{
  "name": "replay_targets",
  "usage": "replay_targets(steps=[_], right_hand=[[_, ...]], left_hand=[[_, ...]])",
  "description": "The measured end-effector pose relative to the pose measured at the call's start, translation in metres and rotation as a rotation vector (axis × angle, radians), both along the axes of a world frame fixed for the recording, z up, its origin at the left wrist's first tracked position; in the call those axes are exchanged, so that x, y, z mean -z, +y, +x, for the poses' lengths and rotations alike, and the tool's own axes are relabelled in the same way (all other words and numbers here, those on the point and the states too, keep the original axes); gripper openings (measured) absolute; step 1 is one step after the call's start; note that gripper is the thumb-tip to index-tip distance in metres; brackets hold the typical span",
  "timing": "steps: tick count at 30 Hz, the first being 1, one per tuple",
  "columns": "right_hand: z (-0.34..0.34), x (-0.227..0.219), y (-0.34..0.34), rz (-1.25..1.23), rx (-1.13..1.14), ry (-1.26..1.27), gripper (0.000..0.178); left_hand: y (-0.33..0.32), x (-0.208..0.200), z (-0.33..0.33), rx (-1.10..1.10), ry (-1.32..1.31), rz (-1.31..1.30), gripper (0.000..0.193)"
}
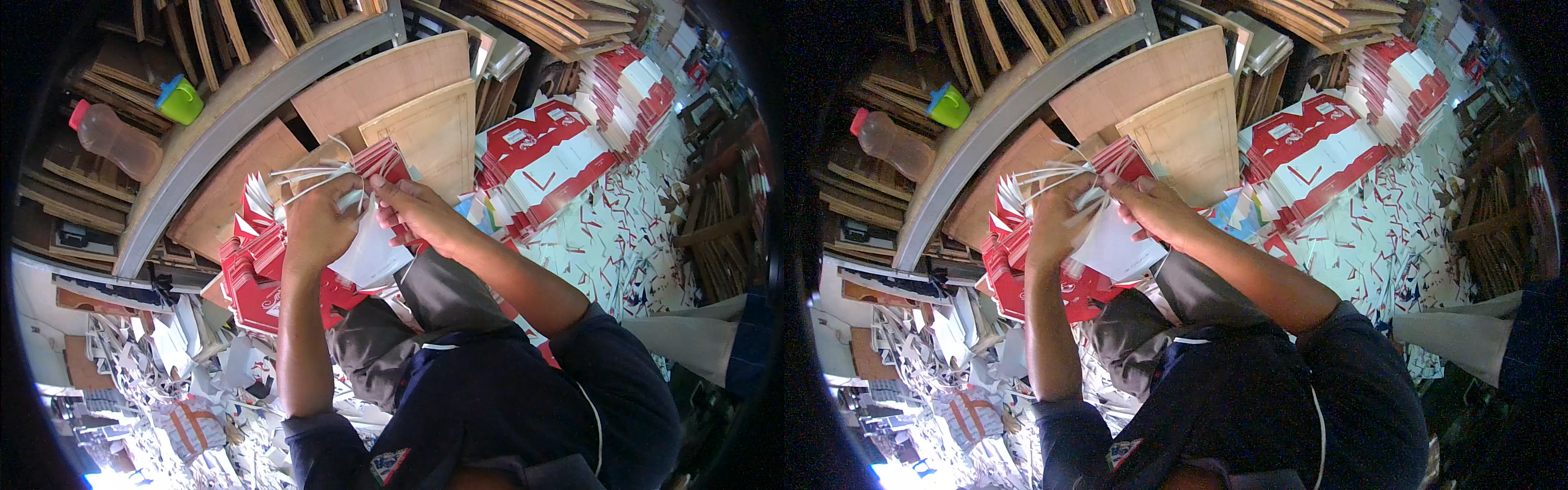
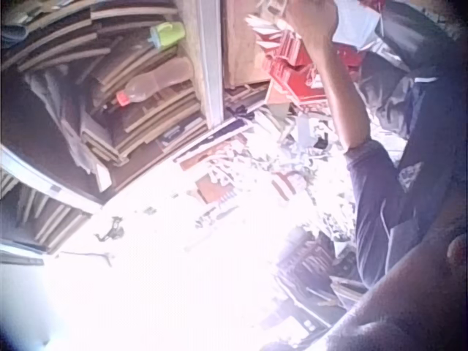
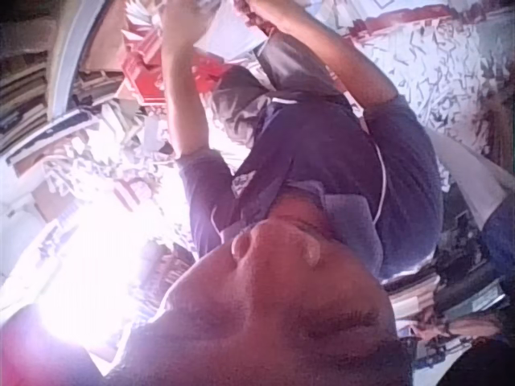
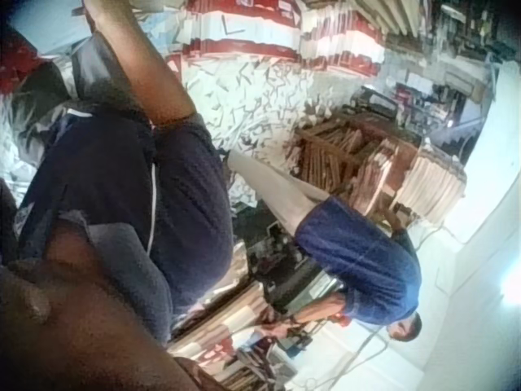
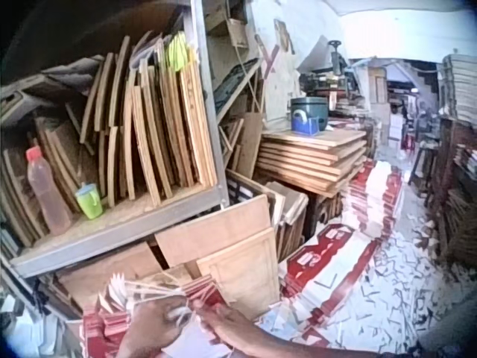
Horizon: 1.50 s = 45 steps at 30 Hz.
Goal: The person assembles red and white cardboard boxes by hand in a cluttered workshop. They fold the flaps, tuck in the tabs, and secure the structure, then place the finished boxes onto a stack.
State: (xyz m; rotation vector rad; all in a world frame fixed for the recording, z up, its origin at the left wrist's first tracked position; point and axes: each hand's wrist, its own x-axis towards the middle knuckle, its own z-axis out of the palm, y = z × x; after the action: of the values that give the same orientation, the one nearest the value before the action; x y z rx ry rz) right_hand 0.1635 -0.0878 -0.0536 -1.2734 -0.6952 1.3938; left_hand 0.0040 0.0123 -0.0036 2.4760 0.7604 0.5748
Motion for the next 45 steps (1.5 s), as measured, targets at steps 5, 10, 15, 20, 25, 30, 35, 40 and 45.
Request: replay_targets(steps=[5,10,15,20,25,30,35,40,45], right_hand=[[-0.012,0.017,0.005,0.158,0.149,-0.113,0.050],[-0.007,0.028,0.006,0.416,0.231,-0.286,0.032],[0.004,0.007,-0.004,0.207,0.094,-0.581,0.030],[0.007,-0.001,-0.005,0.034,0.073,-0.847,0.038],[0.009,-0.007,0.000,0.059,0.001,-1.008,0.043],[-0.001,0.023,0.009,0.437,0.304,-1.110,0.039],[-0.010,0.063,-0.008,0.819,0.203,-1.201,0.021],[-0.007,0.012,-0.015,0.817,0.486,-0.448,0.033],[0.007,-0.107,0.030,1.262,0.644,-0.868,0.042]], left_hand=[[0.003,0.004,-0.003,0.006,-0.047,-0.076,0.022],[0.005,-0.002,0.000,0.029,0.004,0.102,0.024],[-0.003,-0.002,0.009,-0.019,-0.036,0.180,0.037],[-0.014,-0.008,0.016,-0.234,-0.164,0.174,0.044],[-0.001,0.004,0.028,-0.225,0.130,0.321,0.045],[0.002,0.019,0.031,-0.266,0.070,0.404,0.047],[0.015,0.016,0.035,-0.352,0.150,0.319,0.057],[0.018,0.023,0.031,-0.290,0.079,0.424,0.055],[0.008,0.008,0.036,-0.244,0.258,0.408,0.059]])
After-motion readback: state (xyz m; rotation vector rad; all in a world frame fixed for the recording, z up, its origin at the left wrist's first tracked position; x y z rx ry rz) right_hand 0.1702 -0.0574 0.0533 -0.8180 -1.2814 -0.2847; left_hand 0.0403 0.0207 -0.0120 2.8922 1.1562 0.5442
